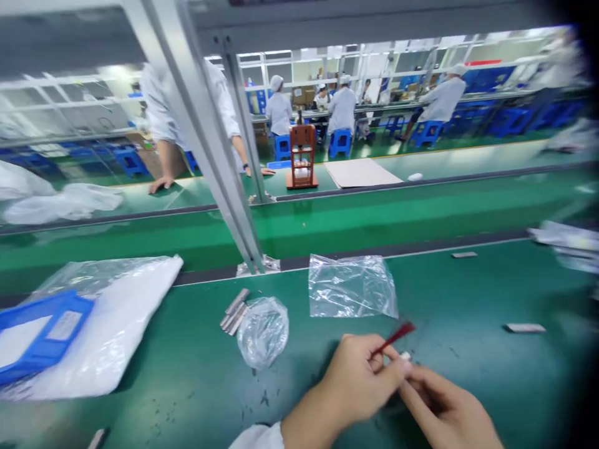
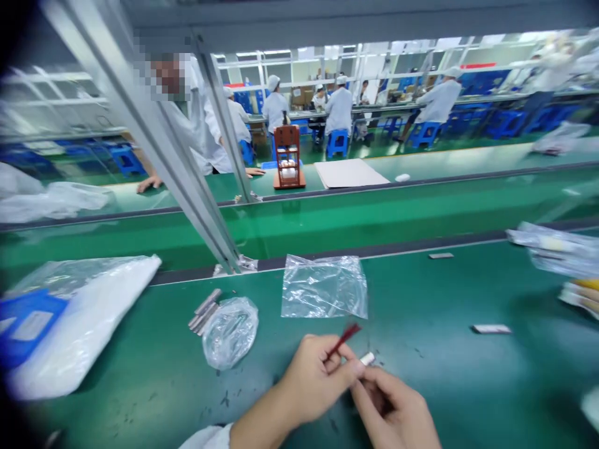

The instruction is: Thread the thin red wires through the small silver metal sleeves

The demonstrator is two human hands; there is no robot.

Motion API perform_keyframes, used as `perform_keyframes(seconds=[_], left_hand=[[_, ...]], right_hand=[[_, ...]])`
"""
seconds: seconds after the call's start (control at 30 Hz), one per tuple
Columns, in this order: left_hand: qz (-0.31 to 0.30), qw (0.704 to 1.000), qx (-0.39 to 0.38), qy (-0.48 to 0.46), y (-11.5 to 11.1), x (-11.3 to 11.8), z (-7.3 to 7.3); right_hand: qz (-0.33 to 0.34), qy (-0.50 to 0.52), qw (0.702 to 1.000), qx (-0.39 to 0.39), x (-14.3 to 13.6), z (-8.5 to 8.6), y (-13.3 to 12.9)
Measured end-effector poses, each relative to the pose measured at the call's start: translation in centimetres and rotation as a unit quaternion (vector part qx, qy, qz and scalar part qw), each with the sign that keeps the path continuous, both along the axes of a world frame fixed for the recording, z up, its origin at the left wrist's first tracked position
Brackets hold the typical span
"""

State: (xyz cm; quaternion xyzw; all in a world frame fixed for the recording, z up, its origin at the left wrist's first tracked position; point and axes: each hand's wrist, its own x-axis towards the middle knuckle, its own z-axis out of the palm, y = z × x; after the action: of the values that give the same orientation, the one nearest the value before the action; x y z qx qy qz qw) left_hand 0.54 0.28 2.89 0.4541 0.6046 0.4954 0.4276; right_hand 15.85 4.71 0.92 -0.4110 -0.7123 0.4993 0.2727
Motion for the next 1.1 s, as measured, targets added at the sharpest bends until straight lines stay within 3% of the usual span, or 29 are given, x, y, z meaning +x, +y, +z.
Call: perform_keyframes(seconds=[0.3, 0.47, 0.7, 0.97, 1.1], left_hand=[[-0.027, 0.999, 0.021, 0.016, 0.2, -0.5, -0.7], [-0.031, 0.999, 0.033, 0.019, 0.0, -0.7, -0.6], [-0.056, 0.998, 0.022, -0.007, -0.1, -0.4, -0.7], [-0.057, 0.998, 0.011, -0.032, -0.1, -0.4, -0.6], [-0.052, 0.998, 0.007, -0.033, -0.2, -0.1, -0.3]], right_hand=[[-0.039, -0.022, 0.998, -0.033, -1.0, 1.8, -0.8], [-0.077, 0.04, 0.993, -0.079, -1.0, 2.4, -0.4], [-0.142, 0.148, 0.961, -0.185, -0.9, 1.7, -0.4], [-0.146, 0.147, 0.961, -0.184, -0.9, 1.5, -0.3], [-0.133, 0.129, 0.968, -0.166, 0.5, 0.3, -0.4]])
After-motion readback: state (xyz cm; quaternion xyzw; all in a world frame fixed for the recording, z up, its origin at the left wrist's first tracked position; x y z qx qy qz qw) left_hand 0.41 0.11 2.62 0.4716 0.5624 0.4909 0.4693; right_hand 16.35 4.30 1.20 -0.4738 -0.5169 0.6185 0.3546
